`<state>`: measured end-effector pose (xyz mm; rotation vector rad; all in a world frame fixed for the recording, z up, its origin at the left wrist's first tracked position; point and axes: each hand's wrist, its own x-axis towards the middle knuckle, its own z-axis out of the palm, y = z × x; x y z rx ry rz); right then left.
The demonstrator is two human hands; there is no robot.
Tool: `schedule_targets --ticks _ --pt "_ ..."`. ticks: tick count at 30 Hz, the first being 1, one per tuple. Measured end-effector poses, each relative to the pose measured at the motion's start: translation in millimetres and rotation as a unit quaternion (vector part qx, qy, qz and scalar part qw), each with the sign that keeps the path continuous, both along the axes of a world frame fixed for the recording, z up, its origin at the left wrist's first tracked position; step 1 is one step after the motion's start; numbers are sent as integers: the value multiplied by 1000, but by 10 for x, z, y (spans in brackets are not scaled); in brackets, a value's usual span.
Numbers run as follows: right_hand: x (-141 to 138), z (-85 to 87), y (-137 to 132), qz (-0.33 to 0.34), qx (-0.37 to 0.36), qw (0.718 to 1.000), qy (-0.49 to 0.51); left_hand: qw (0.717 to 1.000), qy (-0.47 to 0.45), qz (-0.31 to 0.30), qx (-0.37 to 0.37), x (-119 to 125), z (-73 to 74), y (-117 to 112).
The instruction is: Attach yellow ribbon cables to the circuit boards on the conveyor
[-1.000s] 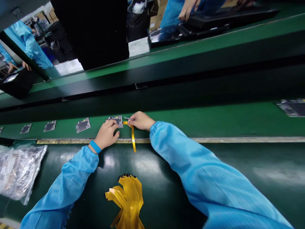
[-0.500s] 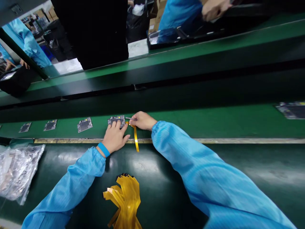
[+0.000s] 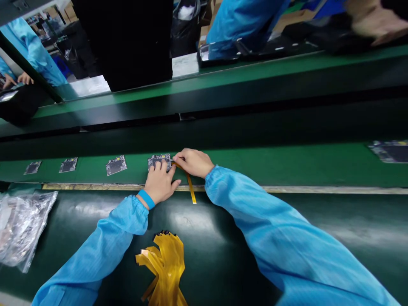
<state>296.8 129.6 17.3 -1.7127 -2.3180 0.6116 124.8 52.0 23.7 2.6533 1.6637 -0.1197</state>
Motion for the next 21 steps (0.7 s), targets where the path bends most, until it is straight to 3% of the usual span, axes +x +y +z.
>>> schedule_targets --ticks 13,17,21 --pt "112 31 15 -12 -28 997 -64 1000 5 -25 -18 90 76 1" --pt "166 73 -46 -25 -18 997 -70 995 -71 -58 -44 -68 117 16" --pt "197 99 -334 -36 36 999 6 985 -145 -76 -50 -392 197 -10"
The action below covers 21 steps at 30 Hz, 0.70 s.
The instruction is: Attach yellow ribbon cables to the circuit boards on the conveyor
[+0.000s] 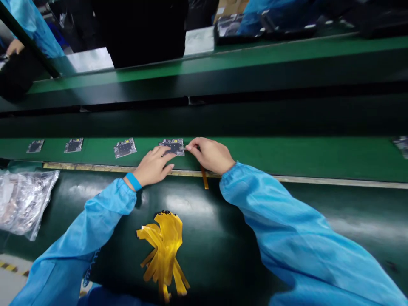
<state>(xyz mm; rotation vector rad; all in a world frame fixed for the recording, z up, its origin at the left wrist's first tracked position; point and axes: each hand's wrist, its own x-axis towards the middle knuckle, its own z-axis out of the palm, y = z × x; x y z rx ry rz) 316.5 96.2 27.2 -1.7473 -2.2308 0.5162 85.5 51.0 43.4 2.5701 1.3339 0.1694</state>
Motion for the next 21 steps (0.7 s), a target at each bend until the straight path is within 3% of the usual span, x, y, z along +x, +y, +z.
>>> schedule_targets --ticks 3,6,11,16,21 --pt "-73 73 -400 74 -2 993 93 1000 -27 0 3 -297 63 -65" --pt "-219 182 -859 200 -85 966 141 999 -39 -1 -2 -552 92 -178" --pt "-464 232 -1399 260 -107 957 75 999 -46 -10 -13 -786 66 -404" --pt "-611 155 -1534 266 -90 960 -12 998 -58 -9 -18 -859 52 -518" --pt "-611 159 -1502 260 -147 953 53 996 -82 -5 -31 -862 44 -541"
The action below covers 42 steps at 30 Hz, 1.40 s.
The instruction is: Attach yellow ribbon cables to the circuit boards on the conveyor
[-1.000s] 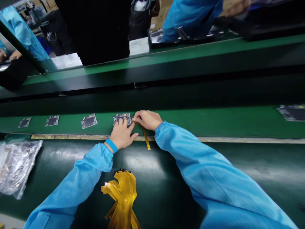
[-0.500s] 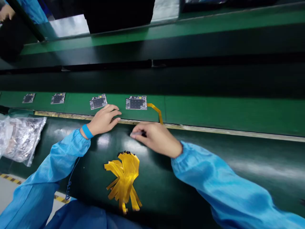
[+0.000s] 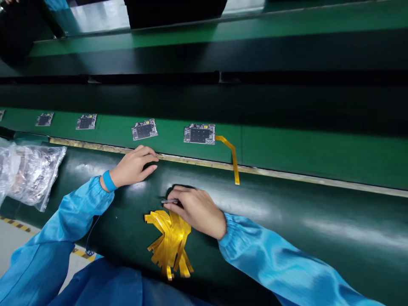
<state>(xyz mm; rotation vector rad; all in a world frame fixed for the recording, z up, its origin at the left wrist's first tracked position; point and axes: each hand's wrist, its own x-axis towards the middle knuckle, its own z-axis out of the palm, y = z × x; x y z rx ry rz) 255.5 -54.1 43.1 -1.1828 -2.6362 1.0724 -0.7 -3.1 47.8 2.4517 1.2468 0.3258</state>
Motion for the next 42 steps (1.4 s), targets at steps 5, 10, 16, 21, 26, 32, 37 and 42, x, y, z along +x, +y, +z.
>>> schedule_targets --ticks 5,10,16,21,26,32,37,42 --pt "61 30 63 -25 -42 995 85 998 -50 1 -46 58 17 -47" --pt "72 38 190 -91 -38 988 119 980 -116 -26 -160 163 99 -88" --pt "40 48 313 -119 -21 984 132 951 -173 -36 -254 276 98 -51" --pt "-18 15 376 -175 -49 966 182 921 -256 56 -290 345 3 -27" --pt "-13 -38 545 -251 -34 944 213 948 -235 106 -189 340 -26 123" --pt "84 -147 912 -307 -6 930 203 987 98 114 47 272 10 658" --pt "60 -247 1225 -302 -11 932 199 974 216 45 47 169 54 973" --pt "2 -342 1532 -305 -16 934 184 983 165 74 21 187 74 1019"
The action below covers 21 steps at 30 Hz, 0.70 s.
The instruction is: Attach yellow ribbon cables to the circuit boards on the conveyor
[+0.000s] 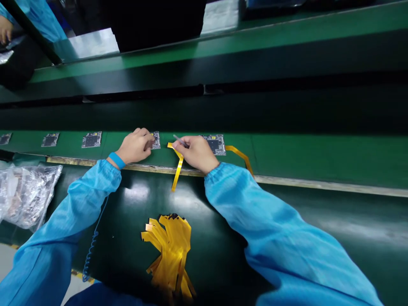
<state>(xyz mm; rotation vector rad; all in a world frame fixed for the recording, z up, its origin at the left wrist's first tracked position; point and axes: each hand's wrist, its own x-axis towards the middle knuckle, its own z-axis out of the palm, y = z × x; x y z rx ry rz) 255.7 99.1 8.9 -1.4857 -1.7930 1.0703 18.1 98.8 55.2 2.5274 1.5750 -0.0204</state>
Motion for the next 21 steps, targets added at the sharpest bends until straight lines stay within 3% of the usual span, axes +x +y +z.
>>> schedule_targets --ticks 6,10,21 --pt "19 -85 239 -19 -20 1000 1 990 -39 133 -31 450 -79 29" --pt "37 -122 304 -13 -6 1000 -4 989 -24 146 -21 608 -123 86" --pt "66 -223 407 -18 2 1000 2 988 -8 148 -34 742 -115 182"
